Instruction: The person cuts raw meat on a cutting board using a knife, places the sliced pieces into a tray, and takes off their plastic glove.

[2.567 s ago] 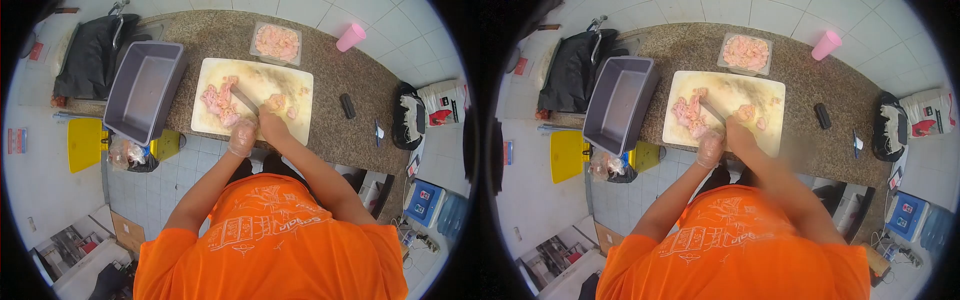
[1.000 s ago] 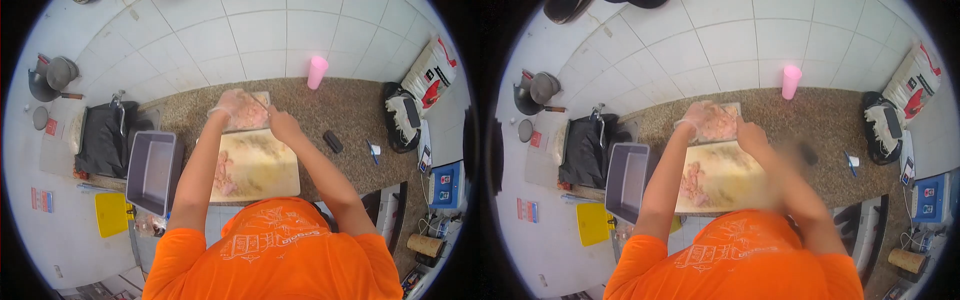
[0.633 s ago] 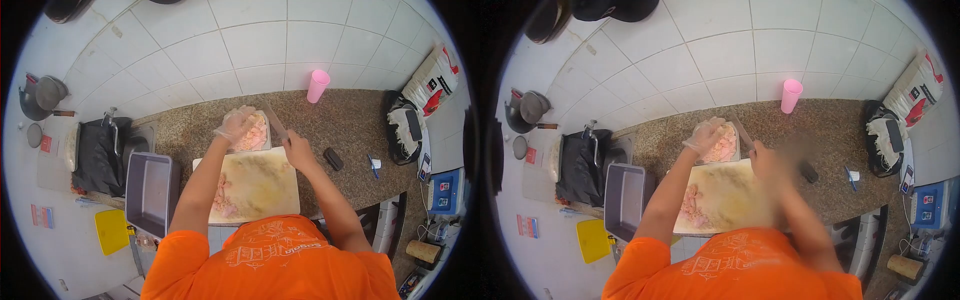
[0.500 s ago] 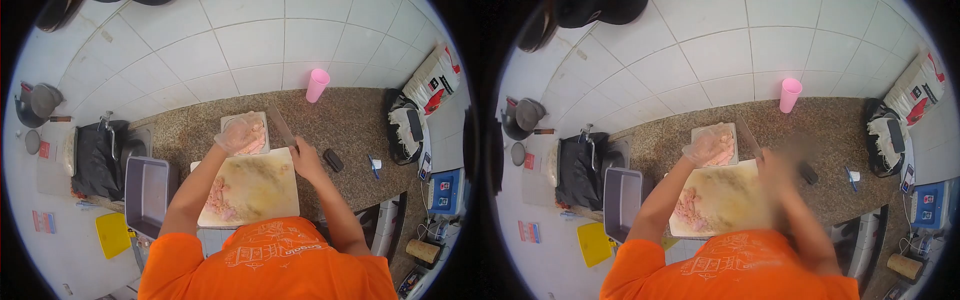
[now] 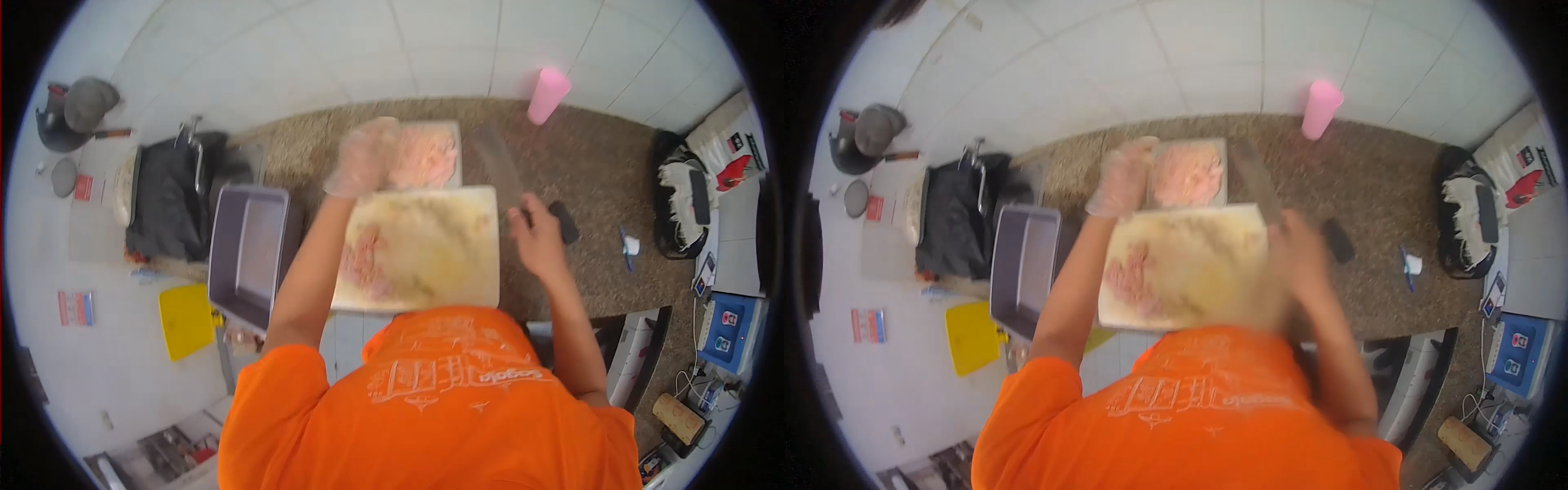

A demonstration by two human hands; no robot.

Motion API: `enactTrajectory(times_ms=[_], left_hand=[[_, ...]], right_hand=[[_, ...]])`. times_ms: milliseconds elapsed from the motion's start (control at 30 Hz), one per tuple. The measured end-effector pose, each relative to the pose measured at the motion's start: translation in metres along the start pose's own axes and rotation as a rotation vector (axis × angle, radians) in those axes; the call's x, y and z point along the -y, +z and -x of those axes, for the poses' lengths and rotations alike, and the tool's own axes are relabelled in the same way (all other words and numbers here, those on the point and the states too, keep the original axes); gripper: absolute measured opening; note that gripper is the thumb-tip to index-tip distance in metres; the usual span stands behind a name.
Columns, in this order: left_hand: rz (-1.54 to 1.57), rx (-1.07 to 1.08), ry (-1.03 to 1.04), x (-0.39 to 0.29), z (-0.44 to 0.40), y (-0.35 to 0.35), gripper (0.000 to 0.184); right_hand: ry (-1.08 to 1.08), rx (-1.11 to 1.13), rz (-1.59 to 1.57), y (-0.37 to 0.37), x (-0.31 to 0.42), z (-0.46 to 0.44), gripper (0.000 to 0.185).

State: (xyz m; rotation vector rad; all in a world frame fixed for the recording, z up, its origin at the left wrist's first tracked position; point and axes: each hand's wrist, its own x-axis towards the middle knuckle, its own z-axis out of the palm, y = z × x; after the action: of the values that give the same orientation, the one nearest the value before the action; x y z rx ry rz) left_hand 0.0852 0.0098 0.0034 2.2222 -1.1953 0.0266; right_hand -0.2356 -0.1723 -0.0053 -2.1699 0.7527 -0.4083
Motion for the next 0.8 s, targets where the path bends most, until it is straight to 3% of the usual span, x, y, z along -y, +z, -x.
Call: enactTrajectory(times_ms=[33, 100, 200, 300, 400, 500, 700, 800], left_hand=[[0.147, -0.088, -0.179, 0.031, 0.025, -0.012, 0.040], [-0.273, 0.176, -0.410, 0.077, 0.071, -0.028, 0.044], [-0.507, 0.596, -0.552, 0.094, 0.135, -0.001, 0.046], [-0.337, 0.635, -0.594, 0.059, 0.163, 0.011, 0.043], [-0.135, 0.545, -0.698, 0.020, 0.162, -0.005, 0.034], [0.093, 0.453, -0.593, 0.058, 0.182, -0.001, 0.029], [0.855, 0.070, -0.652, 0.107, 0.196, 0.021, 0.023], [0.502, 0.096, -0.701, 0.055, 0.180, 0.009, 0.020]], right_hand=[[0.060, 0.029, -0.099, -0.008, 0.007, 0.017, 0.027], [0.108, 0.070, -0.206, -0.013, 0.006, 0.042, 0.025], [0.084, 0.115, -0.262, -0.006, -0.014, 0.074, 0.023], [0.025, 0.132, -0.295, 0.017, -0.032, 0.091, 0.021], [-0.048, 0.144, -0.255, 0.018, -0.026, 0.101, 0.020], [0.007, 0.177, -0.286, 0.005, -0.010, 0.111, 0.019], [0.013, 0.149, -0.256, 0.010, -0.033, 0.130, 0.019], [0.011, 0.156, -0.232, 0.009, -0.040, 0.134, 0.019]])
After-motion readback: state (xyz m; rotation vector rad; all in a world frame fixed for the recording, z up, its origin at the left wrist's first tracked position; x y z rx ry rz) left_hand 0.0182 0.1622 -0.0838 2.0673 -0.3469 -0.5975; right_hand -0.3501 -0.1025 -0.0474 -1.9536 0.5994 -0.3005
